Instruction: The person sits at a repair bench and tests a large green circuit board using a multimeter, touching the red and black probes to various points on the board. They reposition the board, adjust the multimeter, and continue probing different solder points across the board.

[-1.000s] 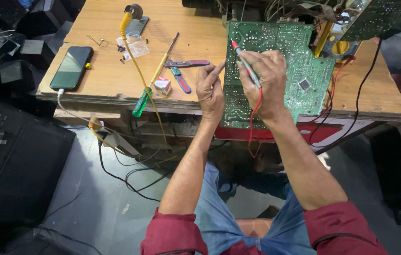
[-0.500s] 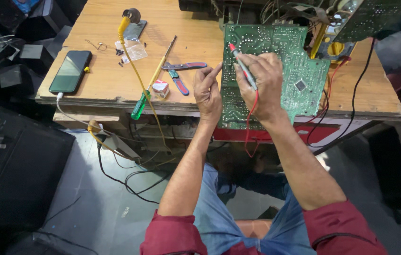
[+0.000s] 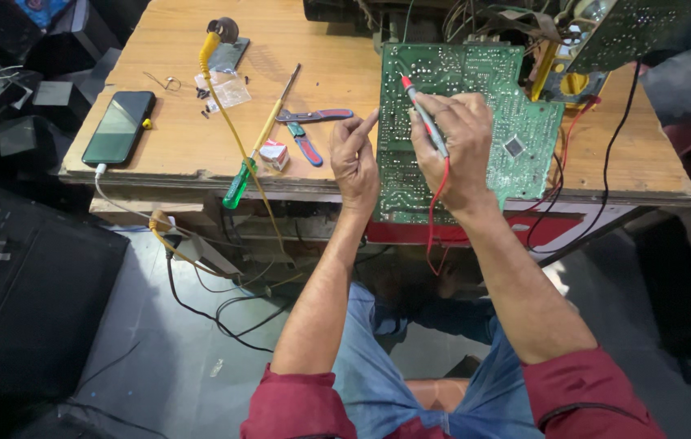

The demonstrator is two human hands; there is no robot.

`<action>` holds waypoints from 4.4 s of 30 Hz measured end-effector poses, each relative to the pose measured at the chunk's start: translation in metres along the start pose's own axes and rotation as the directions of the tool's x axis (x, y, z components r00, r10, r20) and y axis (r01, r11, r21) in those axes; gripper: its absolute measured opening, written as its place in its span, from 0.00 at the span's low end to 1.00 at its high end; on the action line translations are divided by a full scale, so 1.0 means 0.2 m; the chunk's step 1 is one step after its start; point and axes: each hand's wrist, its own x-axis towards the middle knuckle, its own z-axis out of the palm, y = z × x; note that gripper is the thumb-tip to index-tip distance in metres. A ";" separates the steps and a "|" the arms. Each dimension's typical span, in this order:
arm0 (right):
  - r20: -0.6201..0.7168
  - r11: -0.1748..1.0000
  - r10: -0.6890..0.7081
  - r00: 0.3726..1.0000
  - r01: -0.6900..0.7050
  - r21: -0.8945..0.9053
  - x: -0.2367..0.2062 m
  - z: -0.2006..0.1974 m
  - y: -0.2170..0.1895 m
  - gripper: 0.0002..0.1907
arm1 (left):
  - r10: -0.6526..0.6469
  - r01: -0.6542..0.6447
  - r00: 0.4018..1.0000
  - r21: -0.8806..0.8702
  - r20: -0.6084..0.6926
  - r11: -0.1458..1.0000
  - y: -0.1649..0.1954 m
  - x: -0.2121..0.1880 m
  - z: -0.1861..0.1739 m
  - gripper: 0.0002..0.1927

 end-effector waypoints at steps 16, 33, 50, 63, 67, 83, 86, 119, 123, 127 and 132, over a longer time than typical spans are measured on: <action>-0.010 1.000 -0.001 1.000 0.001 0.004 0.01 -0.01 -0.01 0.13 | -0.032 0.032 0.999 -0.018 0.016 0.999 0.02 0.01 0.00 0.24; 0.016 1.000 -0.015 1.000 0.015 -0.001 0.02 0.00 0.00 0.13 | -0.029 0.031 0.999 -0.057 0.027 0.998 0.01 0.00 0.00 0.25; 0.010 1.000 -0.021 1.000 0.021 -0.010 0.04 0.02 0.01 0.14 | -0.036 0.037 0.999 -0.051 0.012 0.998 0.01 0.00 0.00 0.25; 0.012 1.000 -0.013 1.000 0.013 -0.006 0.03 0.01 0.00 0.14 | -0.066 0.066 0.998 -0.040 0.013 0.997 0.00 0.00 0.00 0.24; 0.003 0.999 0.029 1.000 -0.029 0.035 -0.02 -0.04 -0.01 0.14 | -0.051 0.051 0.999 -0.053 0.000 0.997 -0.01 0.00 0.01 0.24; -0.022 0.999 0.041 0.999 -0.042 -0.015 -0.02 -0.10 0.05 0.12 | -0.031 0.031 0.999 -0.019 0.021 0.999 -0.01 0.00 0.00 0.25; -0.025 0.999 0.034 0.999 -0.034 -0.019 -0.01 -0.10 0.05 0.13 | -0.002 0.002 1.000 -0.023 0.012 1.000 -0.01 0.00 0.00 0.25; -0.114 0.998 0.067 0.991 -0.069 -0.014 -0.18 -0.23 0.06 0.11 | -0.045 0.046 0.999 -0.050 0.020 0.998 0.01 0.00 0.00 0.22; -0.106 0.999 0.052 0.993 -0.052 0.001 -0.18 -0.22 0.07 0.11 | -0.063 0.064 0.997 -0.031 0.034 0.997 0.01 0.00 0.00 0.24; -0.108 0.998 0.054 0.993 -0.057 -0.021 -0.19 -0.22 0.07 0.10 | -0.057 0.059 0.998 -0.046 0.032 0.997 0.01 -0.01 0.00 0.24; -0.126 0.995 0.079 0.989 -0.085 -0.042 -0.18 -0.23 0.09 0.11 | -0.053 0.054 0.998 -0.028 0.024 0.998 0.00 -0.01 0.00 0.23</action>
